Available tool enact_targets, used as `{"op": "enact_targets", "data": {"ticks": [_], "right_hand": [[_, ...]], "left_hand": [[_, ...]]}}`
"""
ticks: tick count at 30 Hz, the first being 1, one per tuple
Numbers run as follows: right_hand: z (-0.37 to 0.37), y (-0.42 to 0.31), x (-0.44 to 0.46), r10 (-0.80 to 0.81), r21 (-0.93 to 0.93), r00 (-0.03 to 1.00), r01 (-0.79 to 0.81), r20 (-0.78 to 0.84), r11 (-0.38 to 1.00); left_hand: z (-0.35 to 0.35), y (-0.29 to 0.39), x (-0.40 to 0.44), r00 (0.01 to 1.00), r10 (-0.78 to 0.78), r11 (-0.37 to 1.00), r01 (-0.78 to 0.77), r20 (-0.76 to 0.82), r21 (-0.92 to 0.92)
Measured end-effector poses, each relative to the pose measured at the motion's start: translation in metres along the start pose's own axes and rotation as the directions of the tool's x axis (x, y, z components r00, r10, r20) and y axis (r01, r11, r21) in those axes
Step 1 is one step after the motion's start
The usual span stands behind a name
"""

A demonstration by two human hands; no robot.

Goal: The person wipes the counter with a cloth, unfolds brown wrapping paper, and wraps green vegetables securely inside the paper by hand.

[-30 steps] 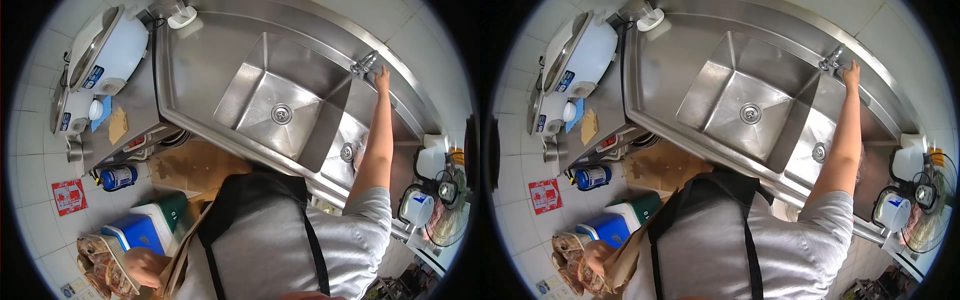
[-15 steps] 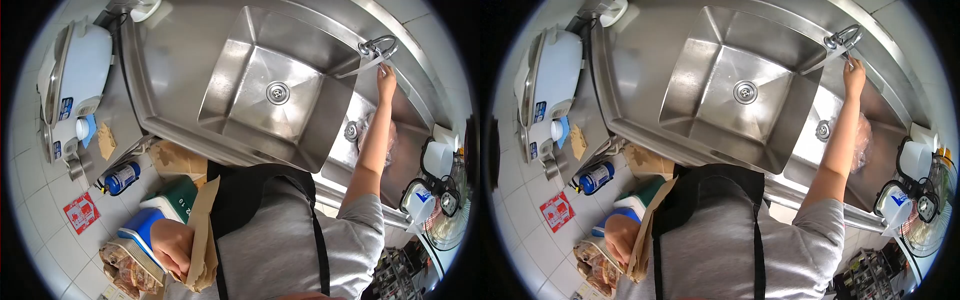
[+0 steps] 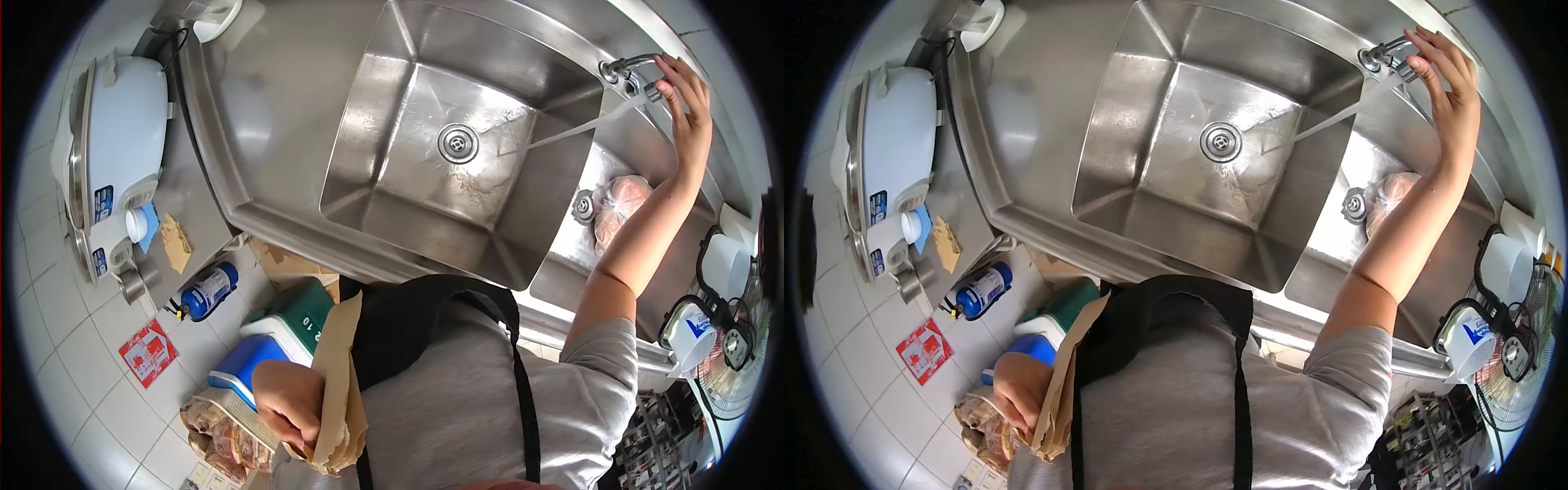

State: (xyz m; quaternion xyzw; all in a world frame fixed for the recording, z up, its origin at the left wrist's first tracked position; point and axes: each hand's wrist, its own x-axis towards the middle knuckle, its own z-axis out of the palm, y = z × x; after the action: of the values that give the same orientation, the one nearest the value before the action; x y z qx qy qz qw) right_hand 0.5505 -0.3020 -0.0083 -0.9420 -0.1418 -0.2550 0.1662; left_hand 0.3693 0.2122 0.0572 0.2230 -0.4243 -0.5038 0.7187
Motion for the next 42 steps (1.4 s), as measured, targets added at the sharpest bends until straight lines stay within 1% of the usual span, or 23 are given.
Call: {"op": "enact_targets", "data": {"ticks": [2,5,8,9,10,12,15,18,19,22,23,24,26,28,29,31,34,35,36,38,39,42], "right_hand": [[0.005,0.001,0.007,-0.018,0.068,1.000,0.017,0.006,0.998],[0.021,0.007,0.021,-0.096,0.045,0.995,0.096,-0.011,0.994],[0.050,0.006,0.042,-0.004,0.060,0.996,0.009,-0.091,0.998],[0.058,0.002,0.051,0.036,0.007,0.993,-0.035,-0.115,0.999],[0.067,-0.005,0.056,0.083,-0.083,0.978,-0.101,-0.193,0.991],[0.074,0.001,0.063,0.143,-0.167,0.978,-0.168,-0.150,0.972],[0.078,-0.008,0.063,0.177,-0.117,0.963,-0.204,-0.203,0.972],[0.071,-0.014,0.060,0.205,0.050,0.962,-0.199,-0.180,0.979],[0.070,-0.025,0.058,0.217,0.143,0.948,-0.188,-0.234,0.972],[0.058,-0.023,0.046,0.372,0.332,0.848,-0.251,-0.378,0.909],[0.056,-0.021,0.038,0.479,0.497,0.795,-0.266,-0.372,0.826],[0.057,-0.009,0.029,0.451,0.429,0.765,-0.254,-0.459,0.867],[0.057,0.016,0.002,0.618,0.479,0.680,-0.422,-0.394,0.770],[0.062,0.064,-0.034,0.727,0.243,0.638,-0.685,-0.255,0.687],[0.066,0.061,-0.043,0.690,0.104,0.667,-0.693,-0.283,0.713],[0.073,0.054,-0.060,0.609,-0.172,0.728,-0.675,-0.315,0.717],[0.088,0.076,-0.090,0.659,-0.148,0.712,-0.698,-0.241,0.700],[0.093,0.081,-0.098,0.641,-0.197,0.743,-0.669,-0.194,0.716],[0.098,0.085,-0.107,0.648,-0.206,0.739,-0.673,-0.185,0.710],[0.103,0.071,-0.107,0.657,-0.220,0.734,-0.678,-0.170,0.701],[0.104,0.070,-0.108,0.635,-0.213,0.757,-0.652,-0.153,0.727],[0.113,0.080,-0.116,0.686,-0.120,0.716,-0.698,-0.131,0.706]], "left_hand": [[-0.001,-0.001,0.001,0.999,0.029,1.000,-0.029,-0.034,0.000],[-0.004,-0.003,-0.002,0.997,0.047,0.999,-0.047,-0.055,0.011],[-0.005,-0.004,-0.005,0.997,0.033,0.999,-0.033,-0.070,0.006],[-0.005,-0.004,-0.005,0.997,0.026,1.000,-0.026,-0.076,-0.001],[-0.004,-0.005,-0.006,0.996,0.031,1.000,-0.031,-0.081,0.002],[-0.004,-0.005,-0.007,0.995,0.042,0.999,-0.041,-0.085,0.014],[-0.003,-0.005,-0.011,0.993,0.051,0.999,-0.049,-0.107,0.019],[-0.004,-0.006,-0.014,0.996,0.046,0.999,-0.046,-0.076,0.001],[-0.005,-0.007,-0.014,0.995,0.047,0.999,-0.048,-0.091,-0.002],[-0.006,-0.007,-0.010,0.992,0.051,0.999,-0.053,-0.113,-0.012],[-0.008,-0.007,-0.009,0.993,0.053,0.998,-0.054,-0.108,-0.012],[-0.010,-0.007,-0.008,0.993,0.055,0.998,-0.056,-0.103,-0.015],[-0.012,-0.008,-0.008,0.995,0.046,0.998,-0.049,-0.089,-0.032],[-0.016,-0.007,-0.004,0.996,0.036,0.999,-0.039,-0.084,-0.028],[-0.019,-0.003,0.000,0.996,0.028,0.999,-0.029,-0.089,-0.016],[-0.022,-0.001,0.002,0.996,0.010,1.000,-0.011,-0.093,-0.004],[-0.024,0.000,0.004,0.996,-0.010,1.000,0.008,-0.093,-0.013],[-0.025,-0.001,0.005,0.995,-0.013,1.000,0.011,-0.096,-0.018],[-0.025,-0.002,0.005,0.995,-0.017,1.000,0.015,-0.102,-0.025],[-0.023,-0.009,0.004,0.996,0.011,0.999,-0.015,-0.092,-0.038],[-0.021,-0.012,0.003,0.996,0.027,0.999,-0.031,-0.089,-0.045],[-0.018,-0.014,0.002,0.990,0.016,0.999,-0.020,-0.140,-0.032]]}}
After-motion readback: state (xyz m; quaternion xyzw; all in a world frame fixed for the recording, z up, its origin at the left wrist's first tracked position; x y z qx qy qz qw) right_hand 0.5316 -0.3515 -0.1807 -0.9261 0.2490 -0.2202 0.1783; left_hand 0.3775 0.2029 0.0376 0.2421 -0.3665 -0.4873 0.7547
